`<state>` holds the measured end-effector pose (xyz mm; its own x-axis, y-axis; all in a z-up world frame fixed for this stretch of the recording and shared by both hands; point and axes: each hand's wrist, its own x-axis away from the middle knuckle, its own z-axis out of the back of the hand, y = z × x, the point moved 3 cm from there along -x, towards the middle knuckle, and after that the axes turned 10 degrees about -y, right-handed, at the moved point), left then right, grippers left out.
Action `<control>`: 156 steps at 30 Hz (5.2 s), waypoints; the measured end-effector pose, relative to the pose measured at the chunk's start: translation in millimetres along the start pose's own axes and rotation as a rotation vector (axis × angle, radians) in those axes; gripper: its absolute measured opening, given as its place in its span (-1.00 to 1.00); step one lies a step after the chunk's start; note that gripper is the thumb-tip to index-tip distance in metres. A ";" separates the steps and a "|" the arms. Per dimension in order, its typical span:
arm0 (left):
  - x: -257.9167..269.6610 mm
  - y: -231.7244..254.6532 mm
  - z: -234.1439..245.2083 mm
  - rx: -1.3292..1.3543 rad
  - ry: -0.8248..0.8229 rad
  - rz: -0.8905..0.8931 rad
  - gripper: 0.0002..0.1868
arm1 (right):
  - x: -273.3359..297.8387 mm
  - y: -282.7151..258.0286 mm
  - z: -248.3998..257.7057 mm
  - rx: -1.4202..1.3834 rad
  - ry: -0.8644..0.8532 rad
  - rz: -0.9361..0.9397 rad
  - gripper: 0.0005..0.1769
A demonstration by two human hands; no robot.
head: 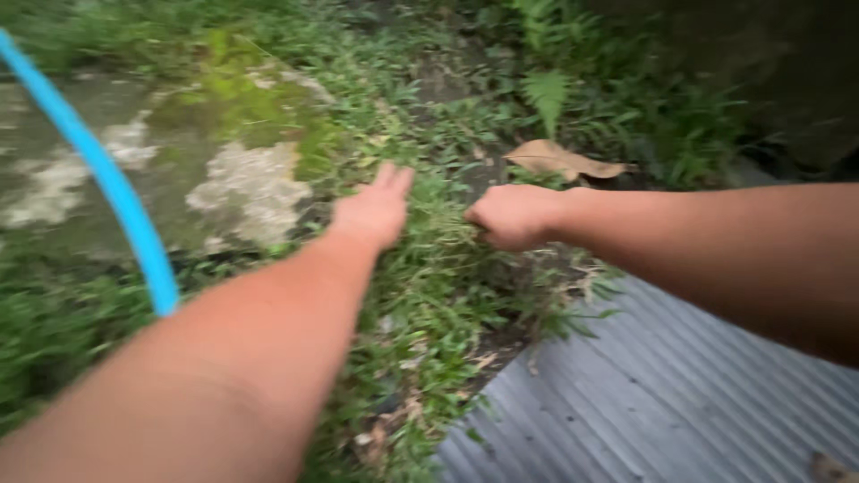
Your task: The person weeds the garden by pulling grass and weeds from the ground by hand.
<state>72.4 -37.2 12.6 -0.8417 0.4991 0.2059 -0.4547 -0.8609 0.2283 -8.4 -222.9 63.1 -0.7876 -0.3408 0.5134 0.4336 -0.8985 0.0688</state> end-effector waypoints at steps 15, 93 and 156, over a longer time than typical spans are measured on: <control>-32.1 -56.2 4.7 -0.106 -0.037 0.340 -0.59 | -4.5 -3.5 9.3 -0.085 0.018 -0.034 -0.54; 59.7 -44.7 -10.6 0.298 0.295 0.276 -0.69 | -91.5 -49.4 60.9 -0.326 0.330 -0.166 -0.51; 47.4 -68.0 -23.8 0.088 0.080 0.176 -0.74 | -68.7 -17.0 11.4 -0.318 0.234 -0.107 -0.63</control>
<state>56.5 42.6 -15.8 -0.9279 0.3295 0.1746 -0.2744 -0.9203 0.2788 43.3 -181.0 36.5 -0.9151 -0.2613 0.3071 0.2154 -0.9606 -0.1757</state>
